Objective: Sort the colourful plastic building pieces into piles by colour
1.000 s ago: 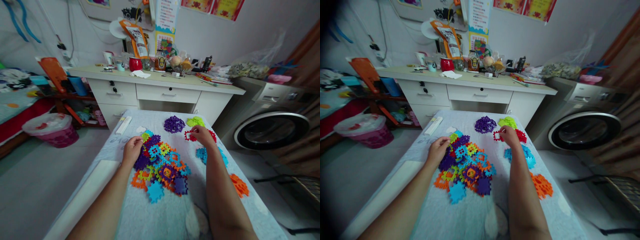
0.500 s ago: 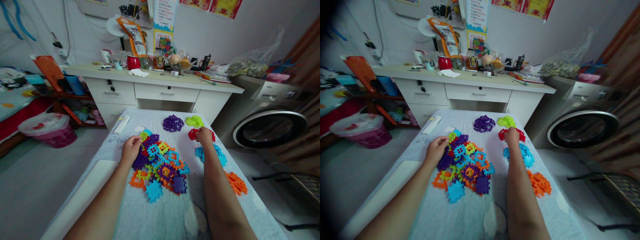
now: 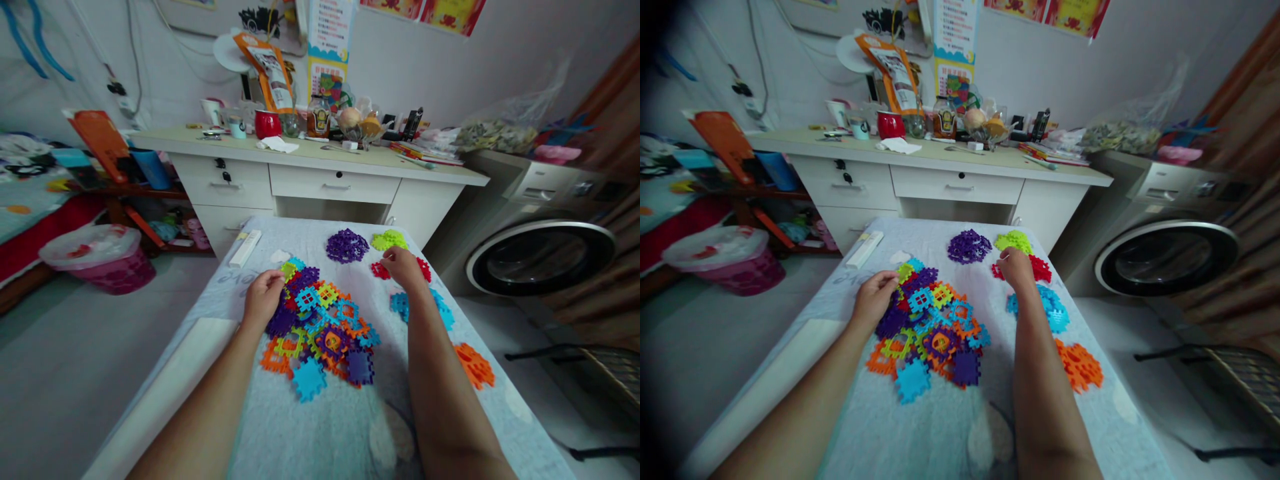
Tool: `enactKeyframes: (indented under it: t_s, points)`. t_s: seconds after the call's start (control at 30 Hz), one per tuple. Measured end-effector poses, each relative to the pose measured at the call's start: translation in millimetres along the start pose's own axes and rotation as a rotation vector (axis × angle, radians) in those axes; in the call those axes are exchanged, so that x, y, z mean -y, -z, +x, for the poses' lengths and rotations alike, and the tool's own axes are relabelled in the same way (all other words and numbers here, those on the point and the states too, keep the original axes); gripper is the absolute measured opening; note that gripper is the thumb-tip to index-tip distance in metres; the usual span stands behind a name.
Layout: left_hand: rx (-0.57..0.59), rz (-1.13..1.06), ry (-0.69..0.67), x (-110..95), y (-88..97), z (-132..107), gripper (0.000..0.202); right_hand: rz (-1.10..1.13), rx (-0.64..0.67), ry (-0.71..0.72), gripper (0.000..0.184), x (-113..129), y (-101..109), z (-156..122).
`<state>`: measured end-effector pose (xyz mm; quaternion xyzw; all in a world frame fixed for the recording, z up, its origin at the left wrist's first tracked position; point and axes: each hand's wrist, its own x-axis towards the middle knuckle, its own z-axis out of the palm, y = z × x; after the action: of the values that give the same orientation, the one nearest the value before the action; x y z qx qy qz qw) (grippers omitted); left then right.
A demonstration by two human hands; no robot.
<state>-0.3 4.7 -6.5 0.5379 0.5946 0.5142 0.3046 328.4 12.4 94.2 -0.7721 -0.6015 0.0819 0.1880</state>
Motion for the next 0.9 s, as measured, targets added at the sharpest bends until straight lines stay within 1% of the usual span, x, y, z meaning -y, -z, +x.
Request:
enactKeyframes:
  t_s: [0.1, 0.17, 0.23, 0.27, 0.3, 0.43, 0.47, 0.53, 0.6, 0.7, 0.8, 0.9]
  points:
    - [0.006, -0.002, 0.002, -2.3, 0.4, -0.8, 0.029, 0.111, 0.172, 0.250, 0.012, 22.5, -3.1, -8.8]
    - [0.012, -0.014, 0.008, -2.8, 0.6, -1.0, 0.029, 0.116, 0.293, 0.409, 0.008, 37.4, -10.6, -15.0]
    - [0.016, -0.017, 0.007, -2.8, 0.8, -0.8, 0.029, 0.075, 0.392, 0.513, 0.008, 50.6, -20.4, -21.0]
    - [0.017, -0.012, 0.005, -2.6, 0.9, -0.6, 0.028, 0.051, 0.433, 0.545, 0.011, 56.1, -25.3, -24.0]
    - [0.018, -0.005, 0.001, -2.5, 1.0, -0.3, 0.028, 0.029, 0.464, 0.567, 0.017, 60.9, -30.0, -26.9]
    - [0.032, 0.017, 0.000, -2.0, 1.4, 0.7, 0.028, -0.044, 0.520, 0.637, 0.055, 73.0, -42.1, -37.4]
    - [0.035, 0.020, 0.000, -1.8, 1.5, 0.9, 0.028, -0.066, 0.531, 0.645, 0.061, 74.6, -43.7, -39.3]
    - [0.039, 0.029, -0.005, -1.4, 1.6, 0.9, 0.028, -0.103, 0.549, 0.644, 0.065, 76.4, -46.2, -41.9]
    - [0.041, 0.037, -0.013, -0.6, 1.6, 0.8, 0.027, -0.118, 0.547, 0.639, 0.063, 76.7, -48.5, -42.7]
    - [0.039, 0.045, -0.024, 0.5, 1.5, 0.8, 0.027, -0.098, 0.511, 0.631, 0.054, 75.5, -51.5, -41.8]
    - [0.041, 0.049, -0.024, 0.4, 1.9, 0.8, 0.028, -0.074, 0.468, 0.623, 0.037, 74.0, -51.1, -39.5]
    - [0.047, 0.049, -0.021, -0.3, 2.4, 0.7, 0.030, -0.025, 0.480, 0.598, 0.018, 71.1, -45.8, -35.6]
